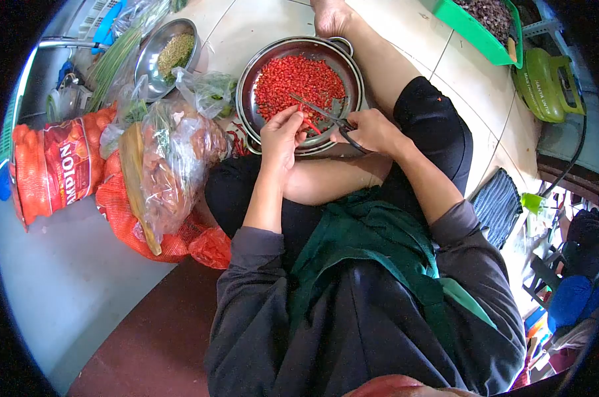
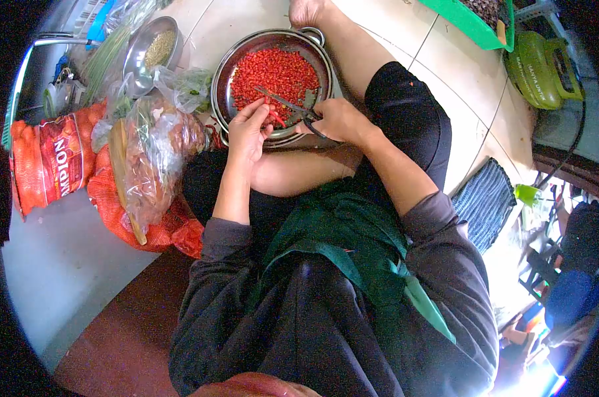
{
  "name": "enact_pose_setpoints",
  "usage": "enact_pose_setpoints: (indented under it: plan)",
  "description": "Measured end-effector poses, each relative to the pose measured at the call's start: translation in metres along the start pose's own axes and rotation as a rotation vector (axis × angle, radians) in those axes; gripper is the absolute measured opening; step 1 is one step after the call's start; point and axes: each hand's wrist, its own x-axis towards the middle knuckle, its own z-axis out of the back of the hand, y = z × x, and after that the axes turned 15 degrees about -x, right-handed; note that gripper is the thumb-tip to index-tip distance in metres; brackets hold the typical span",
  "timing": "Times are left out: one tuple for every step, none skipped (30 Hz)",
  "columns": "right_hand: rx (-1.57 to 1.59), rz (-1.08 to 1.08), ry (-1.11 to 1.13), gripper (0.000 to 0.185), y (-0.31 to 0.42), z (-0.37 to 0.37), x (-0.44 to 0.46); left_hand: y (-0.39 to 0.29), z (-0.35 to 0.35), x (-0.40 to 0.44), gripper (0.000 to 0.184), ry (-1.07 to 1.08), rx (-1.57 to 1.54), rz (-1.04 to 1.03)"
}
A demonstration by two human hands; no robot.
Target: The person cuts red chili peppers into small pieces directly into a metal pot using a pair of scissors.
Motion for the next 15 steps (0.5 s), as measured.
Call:
enact_pose_setpoints:
  plan:
    - [0.024,0.01,-0.008,0.052,-0.001,0.0,0.0,0.0,0.0,0.001,0.022,-0.003,0.0,-0.002]
    - [0.048,0.019,-0.014,0.052,-0.002,-0.001,0.0,0.0,0.001,0.001,0.022,-0.009,-0.002,-0.002]
    - [0.072,0.029,-0.021,0.052,-0.002,-0.002,0.0,-0.001,0.001,0.001,0.022,-0.015,-0.006,-0.003]
    - [0.062,0.032,-0.026,0.051,-0.003,-0.002,0.0,-0.001,0.001,0.002,0.022,-0.02,-0.009,-0.005]
    - [0.053,0.034,-0.029,0.051,-0.002,-0.002,-0.001,-0.002,0.001,0.002,0.022,-0.023,-0.014,-0.013]
    - [0.045,0.037,-0.033,0.05,-0.002,-0.002,-0.002,-0.002,0.001,0.001,0.022,-0.025,-0.019,-0.021]
    - [0.039,0.016,-0.009,0.053,0.0,-0.001,-0.002,-0.003,0.0,0.001,0.022,-0.027,-0.024,-0.03]
    - [0.033,-0.006,0.015,0.057,0.002,0.001,-0.003,-0.003,0.001,0.001,0.022,-0.03,-0.019,-0.031]
    - [0.026,-0.028,0.037,0.06,0.004,0.002,-0.003,-0.003,0.0,0.001,0.021,-0.031,-0.014,-0.033]
    - [0.039,-0.022,0.049,0.061,0.004,0.002,-0.003,-0.003,0.0,0.002,0.021,-0.033,-0.009,-0.034]
    - [0.053,-0.016,0.062,0.062,0.003,0.001,-0.002,-0.003,0.0,0.002,0.023,-0.025,-0.001,-0.027]
    - [0.066,-0.011,0.074,0.062,0.002,-0.001,-0.001,-0.002,0.0,0.002,0.024,-0.017,0.007,-0.019]
    - [0.052,0.001,0.05,0.057,-0.001,-0.004,0.0,-0.001,0.001,0.002,0.026,-0.01,0.016,-0.011]
    - [0.038,0.013,0.026,0.053,-0.004,-0.008,0.002,-0.001,0.0,0.002,0.026,-0.009,0.028,-0.011]
    - [0.025,0.025,0.002,0.048,-0.004,-0.009,0.003,-0.001,0.0,0.002,0.026,-0.009,0.04,-0.01]
